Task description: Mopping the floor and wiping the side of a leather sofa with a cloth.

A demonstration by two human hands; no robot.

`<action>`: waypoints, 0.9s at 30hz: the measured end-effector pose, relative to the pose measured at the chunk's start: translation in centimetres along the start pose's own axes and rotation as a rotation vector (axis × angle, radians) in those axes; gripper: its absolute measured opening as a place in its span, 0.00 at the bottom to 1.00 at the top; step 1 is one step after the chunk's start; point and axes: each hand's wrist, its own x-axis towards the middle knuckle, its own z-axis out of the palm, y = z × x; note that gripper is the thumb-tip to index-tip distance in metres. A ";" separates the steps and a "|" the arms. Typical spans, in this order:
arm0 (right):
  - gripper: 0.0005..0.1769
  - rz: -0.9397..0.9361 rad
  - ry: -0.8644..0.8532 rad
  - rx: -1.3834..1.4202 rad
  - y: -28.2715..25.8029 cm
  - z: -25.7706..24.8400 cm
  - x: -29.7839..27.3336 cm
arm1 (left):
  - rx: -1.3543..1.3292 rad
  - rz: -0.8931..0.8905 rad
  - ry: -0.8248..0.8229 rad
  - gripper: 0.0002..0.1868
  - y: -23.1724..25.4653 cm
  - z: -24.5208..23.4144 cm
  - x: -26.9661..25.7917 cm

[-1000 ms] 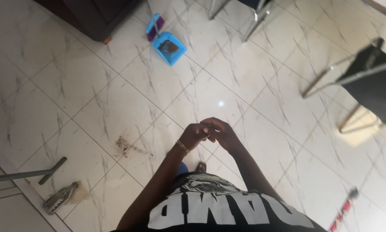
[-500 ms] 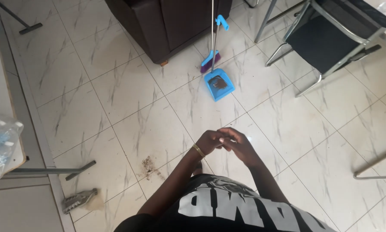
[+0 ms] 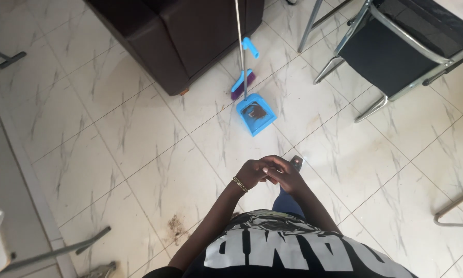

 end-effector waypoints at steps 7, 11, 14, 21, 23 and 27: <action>0.18 0.039 0.102 -0.094 -3.6 -16.6 9.7 | 0.079 -0.037 0.004 0.15 0.5 0.6 22.4; 0.19 -0.013 0.136 0.000 -7.0 -28.0 13.4 | 0.015 0.049 -0.108 0.16 8.1 3.7 33.4; 0.20 -0.025 0.145 -0.001 -9.9 -34.8 16.8 | 0.024 0.053 -0.146 0.17 14.4 4.8 39.2; 0.21 0.082 0.062 -0.014 -12.1 -41.8 28.9 | -0.101 0.019 -0.001 0.14 13.5 -0.6 51.1; 0.21 0.067 0.037 -0.023 -11.9 -43.3 33.3 | -0.185 0.027 0.010 0.13 13.8 -3.3 54.0; 0.24 0.057 -0.049 -0.210 -16.0 -46.3 42.5 | -0.255 0.049 0.039 0.15 17.5 -9.2 60.8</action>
